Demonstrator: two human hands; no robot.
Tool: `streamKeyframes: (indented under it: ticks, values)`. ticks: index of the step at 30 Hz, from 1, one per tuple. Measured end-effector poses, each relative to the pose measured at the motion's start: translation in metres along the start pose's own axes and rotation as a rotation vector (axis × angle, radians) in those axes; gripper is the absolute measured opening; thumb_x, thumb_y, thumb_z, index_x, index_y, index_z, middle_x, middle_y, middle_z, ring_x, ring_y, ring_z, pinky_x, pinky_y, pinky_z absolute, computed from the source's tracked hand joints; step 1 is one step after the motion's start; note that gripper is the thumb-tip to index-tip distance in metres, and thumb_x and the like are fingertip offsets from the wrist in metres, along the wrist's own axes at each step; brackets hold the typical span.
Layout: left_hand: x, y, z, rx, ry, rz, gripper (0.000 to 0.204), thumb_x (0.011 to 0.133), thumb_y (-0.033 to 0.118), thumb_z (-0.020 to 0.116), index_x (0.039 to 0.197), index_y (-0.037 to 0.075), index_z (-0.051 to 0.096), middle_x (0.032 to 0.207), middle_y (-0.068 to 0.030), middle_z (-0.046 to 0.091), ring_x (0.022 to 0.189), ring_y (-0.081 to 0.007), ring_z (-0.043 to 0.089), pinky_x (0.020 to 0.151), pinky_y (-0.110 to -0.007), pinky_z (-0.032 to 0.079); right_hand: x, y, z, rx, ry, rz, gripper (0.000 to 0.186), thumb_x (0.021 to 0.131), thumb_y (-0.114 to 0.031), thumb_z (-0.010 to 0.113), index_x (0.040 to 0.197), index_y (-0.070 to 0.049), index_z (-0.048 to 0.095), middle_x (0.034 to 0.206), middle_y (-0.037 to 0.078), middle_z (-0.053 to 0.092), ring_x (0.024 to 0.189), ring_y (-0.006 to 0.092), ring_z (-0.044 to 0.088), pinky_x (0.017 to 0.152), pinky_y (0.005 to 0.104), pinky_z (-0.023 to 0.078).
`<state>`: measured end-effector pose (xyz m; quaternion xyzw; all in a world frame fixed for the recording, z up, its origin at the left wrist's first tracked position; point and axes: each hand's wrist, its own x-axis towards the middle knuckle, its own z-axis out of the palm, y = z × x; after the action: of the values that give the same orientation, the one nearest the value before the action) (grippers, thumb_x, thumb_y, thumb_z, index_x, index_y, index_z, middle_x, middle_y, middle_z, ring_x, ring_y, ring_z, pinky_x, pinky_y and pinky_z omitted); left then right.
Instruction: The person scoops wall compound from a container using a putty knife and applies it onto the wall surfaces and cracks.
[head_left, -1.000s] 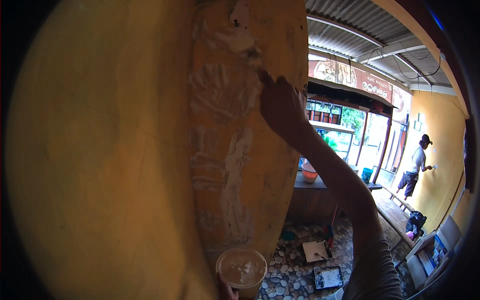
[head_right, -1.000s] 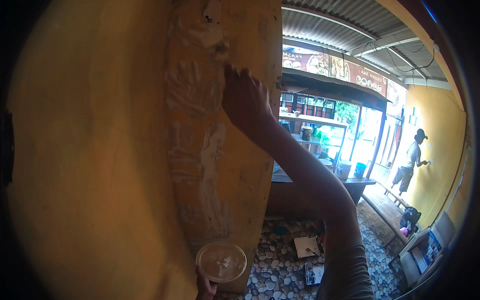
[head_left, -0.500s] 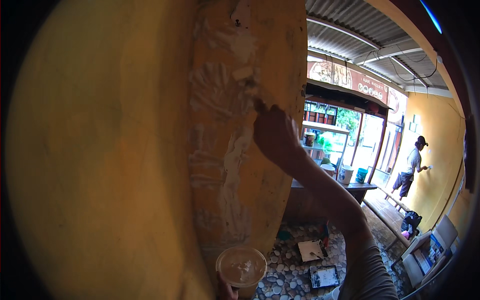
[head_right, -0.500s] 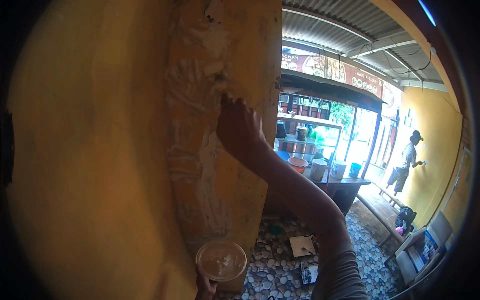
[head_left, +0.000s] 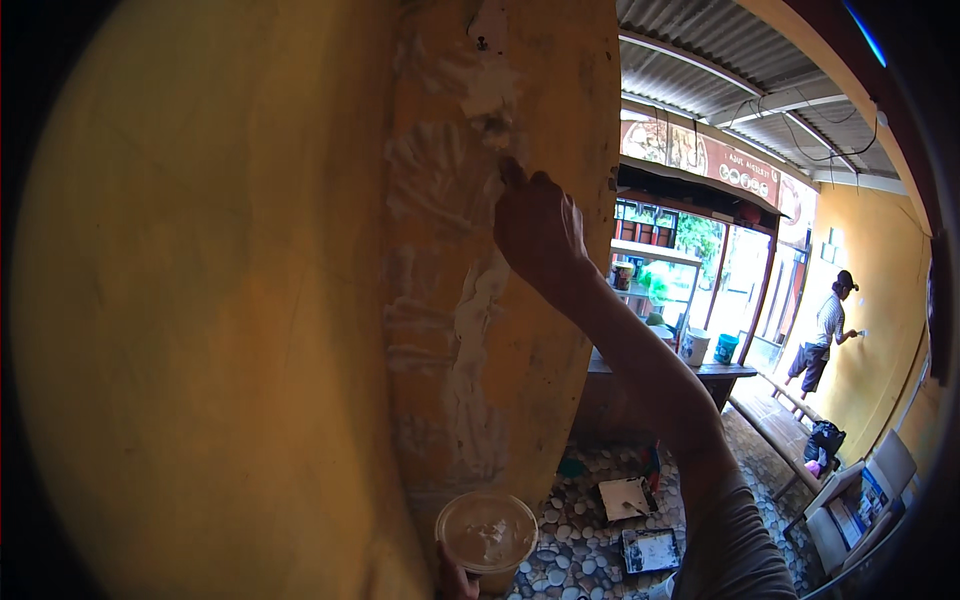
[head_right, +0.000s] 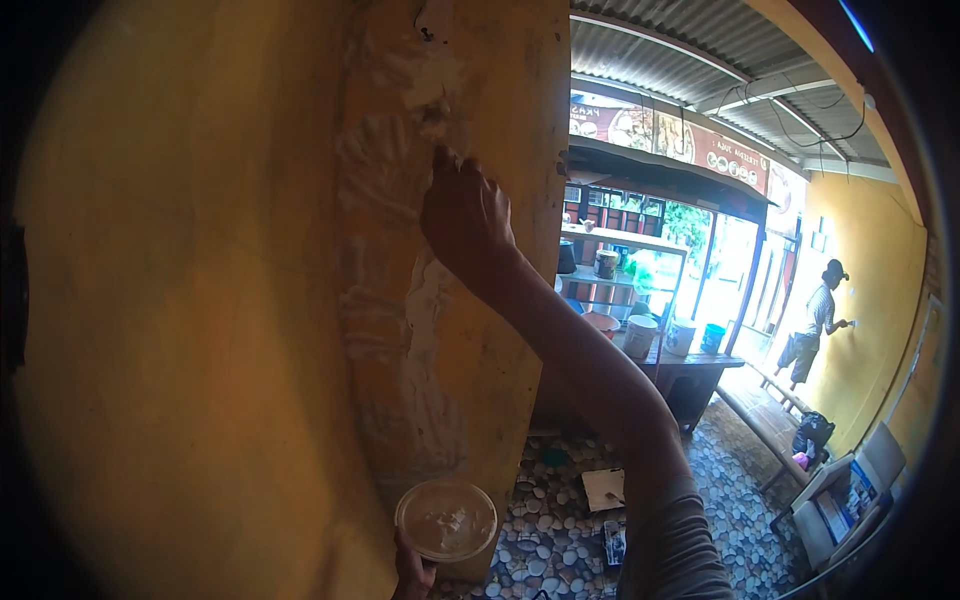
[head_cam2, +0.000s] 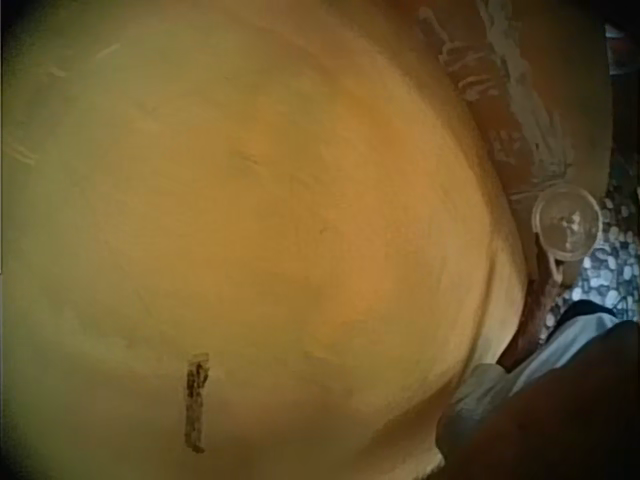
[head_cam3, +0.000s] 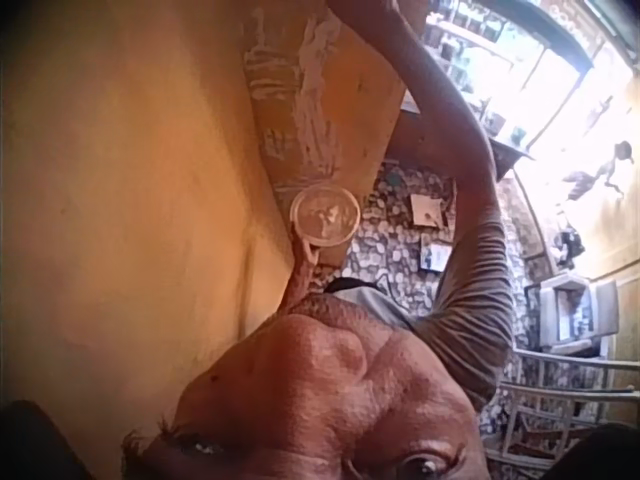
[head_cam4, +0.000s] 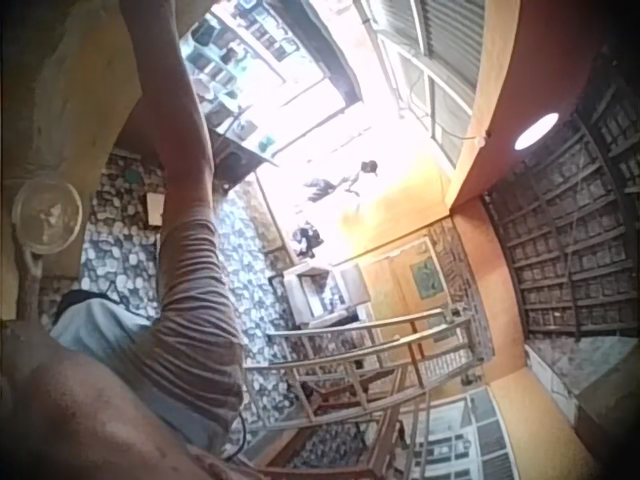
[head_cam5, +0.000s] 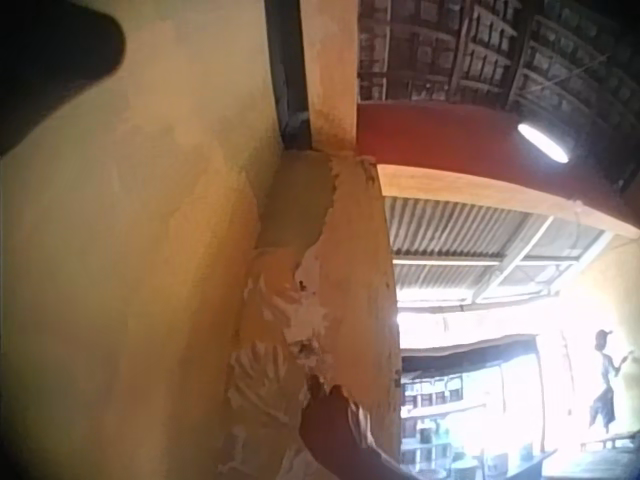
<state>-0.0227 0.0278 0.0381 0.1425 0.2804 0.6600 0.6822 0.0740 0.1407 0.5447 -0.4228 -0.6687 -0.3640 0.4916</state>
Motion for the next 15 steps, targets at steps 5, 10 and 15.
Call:
streamKeyframes:
  ticks: [5,10,15]
  values:
    - [-0.006,0.002,0.011,0.045,0.037,0.019,0.061,0.092,0.056,0.034,0.132,0.011,0.04,0.128,-0.0075,0.05,0.115,-0.0248,0.05,0.094,-0.043,0.045,0.039,0.003,0.007,-0.027,-0.067,0.003,0.029,0.085,-0.007,0.043,0.112,0.003,0.041,0.092,0.027,0.055,0.079,0.0418,0.062,0.067,0.0468,0.052]
    - [0.001,-0.001,0.006,0.017,0.022,-0.005,0.061,0.092,0.057,0.034,0.132,0.01,0.04,0.129,-0.0076,0.05,0.116,-0.025,0.05,0.094,-0.043,0.045,0.031,0.002,0.049,-0.082,-0.054,0.008,0.033,0.085,-0.006,0.043,0.115,0.007,0.039,0.093,0.027,0.055,0.079,0.0419,0.062,0.066,0.0458,0.053]
    - [0.002,0.0,0.0,0.004,0.024,0.004,0.062,0.092,0.057,0.034,0.132,0.01,0.039,0.129,-0.0078,0.049,0.116,-0.0252,0.05,0.094,-0.043,0.044,-0.036,-0.012,0.055,-0.04,-0.222,-0.001,0.048,0.084,-0.006,0.045,0.128,0.008,0.033,0.097,0.03,0.052,0.075,0.0419,0.062,0.062,0.0476,0.053]
